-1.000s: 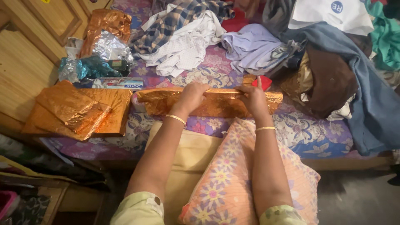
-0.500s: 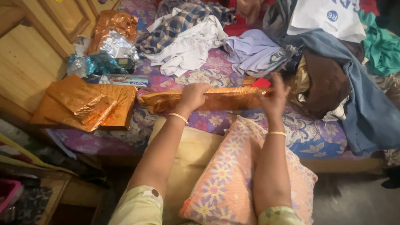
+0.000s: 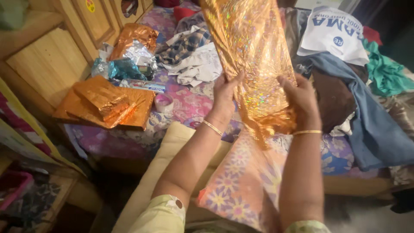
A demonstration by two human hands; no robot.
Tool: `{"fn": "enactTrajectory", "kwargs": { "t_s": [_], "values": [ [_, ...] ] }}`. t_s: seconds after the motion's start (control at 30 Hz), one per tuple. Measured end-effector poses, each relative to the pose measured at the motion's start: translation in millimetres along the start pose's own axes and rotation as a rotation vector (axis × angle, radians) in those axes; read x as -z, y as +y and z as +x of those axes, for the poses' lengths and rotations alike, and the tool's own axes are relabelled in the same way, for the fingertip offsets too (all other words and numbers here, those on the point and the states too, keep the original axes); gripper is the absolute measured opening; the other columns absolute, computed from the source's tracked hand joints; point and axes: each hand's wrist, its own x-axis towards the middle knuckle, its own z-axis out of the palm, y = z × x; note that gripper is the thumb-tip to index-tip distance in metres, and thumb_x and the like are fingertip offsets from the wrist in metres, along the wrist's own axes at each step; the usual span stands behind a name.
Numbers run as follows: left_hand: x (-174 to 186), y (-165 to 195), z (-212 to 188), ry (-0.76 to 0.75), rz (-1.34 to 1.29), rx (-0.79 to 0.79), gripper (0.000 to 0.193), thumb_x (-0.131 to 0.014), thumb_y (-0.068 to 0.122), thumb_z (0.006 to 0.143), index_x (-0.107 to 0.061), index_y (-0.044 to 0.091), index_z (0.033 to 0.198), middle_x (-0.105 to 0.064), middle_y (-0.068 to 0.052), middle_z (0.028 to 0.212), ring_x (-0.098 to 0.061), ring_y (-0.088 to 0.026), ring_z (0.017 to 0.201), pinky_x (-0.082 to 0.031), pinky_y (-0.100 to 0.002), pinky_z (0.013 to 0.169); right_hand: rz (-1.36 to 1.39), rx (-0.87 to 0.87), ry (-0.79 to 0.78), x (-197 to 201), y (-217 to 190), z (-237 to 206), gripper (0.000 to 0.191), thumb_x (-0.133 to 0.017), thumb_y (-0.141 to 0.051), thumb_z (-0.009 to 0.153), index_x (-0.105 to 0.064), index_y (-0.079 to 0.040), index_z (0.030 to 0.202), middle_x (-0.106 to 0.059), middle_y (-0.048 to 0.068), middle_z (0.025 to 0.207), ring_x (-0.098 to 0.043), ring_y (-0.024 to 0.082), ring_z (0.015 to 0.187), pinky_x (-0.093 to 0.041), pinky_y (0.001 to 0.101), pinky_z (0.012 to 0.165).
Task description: The person wraps rectangular boxes in shiny gold foil wrapping paper on a bed. They fold the paper around each box, cut paper with scissors, apply tape from a tape roll, and press the paper flat, then begin wrapping another item in blue foil paper.
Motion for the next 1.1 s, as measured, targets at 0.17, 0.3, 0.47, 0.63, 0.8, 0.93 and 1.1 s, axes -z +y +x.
{"fn": "enactTrajectory", "kwargs": {
  "t_s": [0.17, 0.3, 0.47, 0.63, 0.8, 0.93, 1.1],
  "values": [
    [15.0, -13.7, -22.5, -0.140, -0.101, 0.220, 0.047, -0.080, 0.014, 0.086, -0.061, 0.007, 0.128, -0.068, -0.002, 0.115, -0.067, -0.014, 0.100, -0.054, -0.032, 0.086, -0.048, -0.016, -0.209, 57.8, -37.2, -26.7, 0.035, -0.069, -0.016, 0.097, -0.069, 0.004, 0.125, -0.071, 0.004, 0.109, -0.062, 0.014, 0.093, -0.050, 0.0315, 0.082],
    [47.5, -9.6, -22.3, -0.092, -0.428, 0.232, 0.046, -0.078, 0.010, 0.091, -0.058, 0.000, 0.131, -0.069, -0.007, 0.122, -0.068, -0.018, 0.112, -0.055, -0.033, 0.101, -0.225, -0.123, -0.292, 110.9, -14.1, -29.6, 0.040, -0.071, -0.018, 0.091, -0.069, 0.002, 0.125, -0.072, 0.003, 0.109, -0.064, 0.012, 0.099, -0.050, 0.0293, 0.087],
    [67.2, -37.9, -41.4, 0.135, -0.259, 0.324, 0.041, -0.072, 0.013, 0.089, -0.062, -0.002, 0.126, -0.072, -0.010, 0.114, -0.070, -0.025, 0.102, -0.057, -0.039, 0.089, -0.375, -0.394, -0.448, 152.1, 39.5, -9.1, 0.042, -0.070, -0.027, 0.086, -0.070, -0.004, 0.122, -0.075, 0.002, 0.107, -0.068, 0.011, 0.096, -0.053, 0.0291, 0.085],
    [90.7, -74.5, -54.5, 0.252, -0.316, 0.316, 0.038, -0.074, 0.015, 0.091, -0.065, 0.000, 0.125, -0.072, -0.011, 0.114, -0.071, -0.022, 0.100, -0.057, -0.036, 0.086, -0.844, -0.416, -0.706, 137.2, 105.9, 28.4, 0.036, -0.077, -0.033, 0.091, -0.075, 0.002, 0.101, -0.062, 0.007, 0.083, -0.057, 0.018, 0.074, -0.048, 0.0363, 0.066],
    [112.2, -86.9, -48.3, 0.544, -0.057, 0.258, 0.034, -0.076, 0.010, 0.089, -0.069, -0.003, 0.119, -0.071, -0.010, 0.107, -0.067, -0.021, 0.091, -0.054, -0.036, 0.080, -0.805, -0.374, -0.930, 79.6, 147.9, 62.8, 0.025, -0.074, -0.022, 0.080, -0.073, -0.004, 0.097, -0.069, 0.007, 0.080, -0.064, 0.017, 0.074, -0.054, 0.0352, 0.068],
    [120.2, -96.1, -43.7, 0.580, 0.685, 0.525, 0.039, -0.079, 0.026, 0.094, -0.072, -0.008, 0.114, -0.073, -0.014, 0.101, -0.069, -0.021, 0.089, -0.051, -0.036, 0.079, -1.201, 0.577, -1.053, -12.4, 146.5, 106.2, 0.029, -0.078, -0.023, 0.082, -0.077, -0.011, 0.108, -0.077, 0.007, 0.092, -0.067, 0.017, 0.082, -0.053, 0.0351, 0.073],
    [127.6, -117.0, -55.7, 0.538, 0.138, 0.240, 0.032, -0.075, 0.019, 0.088, -0.069, -0.001, 0.113, -0.073, -0.006, 0.102, -0.065, -0.015, 0.087, -0.052, -0.033, 0.077, -0.609, 0.115, -0.959, -110.5, 159.5, 114.9, 0.019, -0.076, -0.016, 0.086, -0.078, -0.004, 0.100, -0.079, 0.005, 0.090, -0.071, 0.015, 0.084, -0.057, 0.0324, 0.076]
  ]
}}
